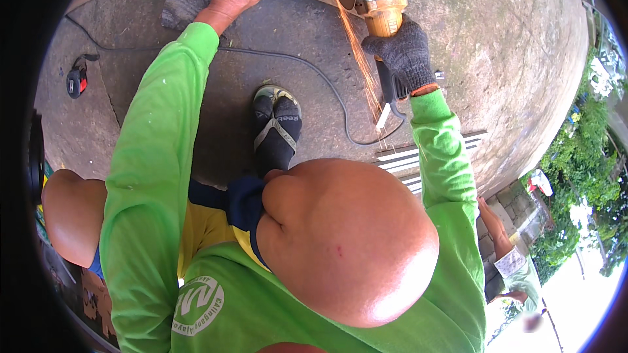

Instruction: Cutting a thin metal strip using a handheld angle grinder while wearing gloves.

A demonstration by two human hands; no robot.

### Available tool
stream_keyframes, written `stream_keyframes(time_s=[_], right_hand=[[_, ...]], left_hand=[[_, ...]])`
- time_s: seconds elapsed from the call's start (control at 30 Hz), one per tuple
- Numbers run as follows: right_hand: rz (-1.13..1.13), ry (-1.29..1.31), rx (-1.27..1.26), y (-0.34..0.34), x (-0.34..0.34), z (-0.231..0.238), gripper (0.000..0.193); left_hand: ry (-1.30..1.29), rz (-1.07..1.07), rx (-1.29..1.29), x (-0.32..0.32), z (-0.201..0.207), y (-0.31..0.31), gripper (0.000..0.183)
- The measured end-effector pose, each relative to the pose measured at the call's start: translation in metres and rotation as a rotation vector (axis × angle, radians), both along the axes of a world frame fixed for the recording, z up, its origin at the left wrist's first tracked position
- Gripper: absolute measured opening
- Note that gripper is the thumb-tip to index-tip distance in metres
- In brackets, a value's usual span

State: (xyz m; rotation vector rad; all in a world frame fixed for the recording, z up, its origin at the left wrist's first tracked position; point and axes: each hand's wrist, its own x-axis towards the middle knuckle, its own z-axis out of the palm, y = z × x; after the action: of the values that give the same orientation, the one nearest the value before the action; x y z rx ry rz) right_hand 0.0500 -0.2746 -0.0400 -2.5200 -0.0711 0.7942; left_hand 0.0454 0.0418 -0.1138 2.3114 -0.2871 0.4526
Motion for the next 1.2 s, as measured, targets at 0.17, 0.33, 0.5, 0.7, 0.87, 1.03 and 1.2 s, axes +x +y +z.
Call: stream_keyframes(time_s=[0.17,0.33,0.5,0.7,0.87,1.03,1.2], right_hand=[[-0.001,0.033,0.004,0.0,0.002,0.0,0.054],[-0.034,0.014,0.02,-0.004,-0.002,0.001,0.059],[-0.061,0.042,0.016,-0.004,-0.008,0.006,0.057],[-0.073,0.056,-0.002,-0.007,-0.014,0.006,0.058],[-0.056,0.038,-0.053,-0.001,-0.013,0.009,0.055],[-0.049,0.053,0.022,-0.002,-0.003,0.001,0.056],[-0.066,0.043,0.036,-0.003,0.0,-0.005,0.057]], left_hand=[[0.014,0.002,0.0,-0.001,0.0,0.0,0.023],[0.013,0.005,0.007,0.0,0.0,0.0,0.023],[0.001,0.009,0.009,0.0,-0.001,0.0,0.023],[-0.009,0.001,-0.003,0.0,-0.002,0.001,0.022],[-0.019,-0.001,0.0,0.0,-0.001,0.002,0.022],[-0.014,0.002,0.001,0.0,-0.002,0.0,0.022],[-0.008,-0.001,0.016,0.0,-0.004,0.001,0.022]])
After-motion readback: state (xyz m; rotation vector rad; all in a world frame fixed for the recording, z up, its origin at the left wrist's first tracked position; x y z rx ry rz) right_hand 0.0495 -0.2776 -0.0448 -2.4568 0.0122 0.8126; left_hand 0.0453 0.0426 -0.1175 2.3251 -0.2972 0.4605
